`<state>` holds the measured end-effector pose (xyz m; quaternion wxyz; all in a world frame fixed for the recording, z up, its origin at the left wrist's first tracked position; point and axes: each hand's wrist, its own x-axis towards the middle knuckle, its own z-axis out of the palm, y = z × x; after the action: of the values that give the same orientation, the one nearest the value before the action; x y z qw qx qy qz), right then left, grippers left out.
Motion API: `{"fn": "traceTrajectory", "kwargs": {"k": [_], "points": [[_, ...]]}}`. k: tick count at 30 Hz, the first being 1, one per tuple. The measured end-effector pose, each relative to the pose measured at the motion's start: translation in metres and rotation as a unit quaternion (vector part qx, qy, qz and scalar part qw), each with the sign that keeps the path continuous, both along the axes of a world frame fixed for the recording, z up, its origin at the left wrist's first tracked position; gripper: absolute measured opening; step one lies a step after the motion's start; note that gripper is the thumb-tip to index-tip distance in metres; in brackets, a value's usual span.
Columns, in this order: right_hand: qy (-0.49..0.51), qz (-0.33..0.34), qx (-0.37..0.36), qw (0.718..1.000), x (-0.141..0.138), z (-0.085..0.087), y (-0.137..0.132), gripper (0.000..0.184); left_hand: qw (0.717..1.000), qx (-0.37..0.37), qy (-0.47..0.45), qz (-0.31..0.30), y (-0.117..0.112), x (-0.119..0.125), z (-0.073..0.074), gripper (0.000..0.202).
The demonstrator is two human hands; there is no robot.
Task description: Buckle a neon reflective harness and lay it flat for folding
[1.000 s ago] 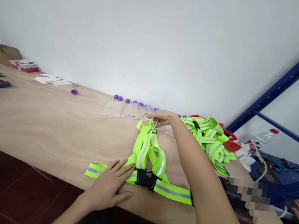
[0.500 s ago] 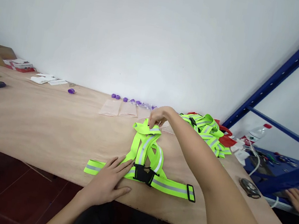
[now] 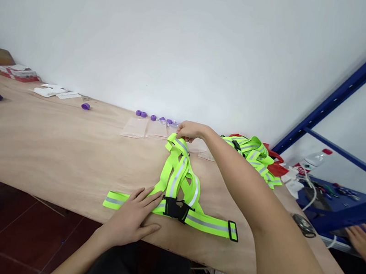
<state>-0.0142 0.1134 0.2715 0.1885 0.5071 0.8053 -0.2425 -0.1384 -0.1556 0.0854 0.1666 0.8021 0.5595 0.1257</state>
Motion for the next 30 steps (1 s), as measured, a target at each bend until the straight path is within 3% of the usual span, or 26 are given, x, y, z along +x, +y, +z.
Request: {"fn": "traceTrajectory", "kwargs": {"k": [5,11,18,20,25,30], "points": [[0.087,-0.035,0.096,0.991,-0.006,-0.012,0.011,0.070,1.000,0.003,0.000,0.002,0.000,0.000,0.000,0.075],[0.136,-0.041,0.248,0.958,-0.011,-0.018,0.020,0.061,1.000,0.001,-0.003,0.006,0.000,0.000,0.002,0.075],[0.183,-0.109,0.296,0.931,-0.013,-0.019,0.020,0.050,1.000,-0.028,-0.007,0.004,0.000,0.000,0.002,0.076],[0.225,-0.133,0.254,0.931,-0.012,-0.023,0.022,0.052,0.999,-0.031,-0.008,0.003,0.000,0.000,0.002,0.076],[0.386,-0.194,0.008,0.902,-0.012,-0.038,0.018,0.063,1.000,0.003,-0.009,0.004,0.001,0.000,-0.002,0.076],[0.440,-0.180,-0.060,0.878,-0.007,-0.048,-0.005,0.063,0.998,-0.013,-0.055,0.028,0.001,0.000,0.005,0.075]]}}
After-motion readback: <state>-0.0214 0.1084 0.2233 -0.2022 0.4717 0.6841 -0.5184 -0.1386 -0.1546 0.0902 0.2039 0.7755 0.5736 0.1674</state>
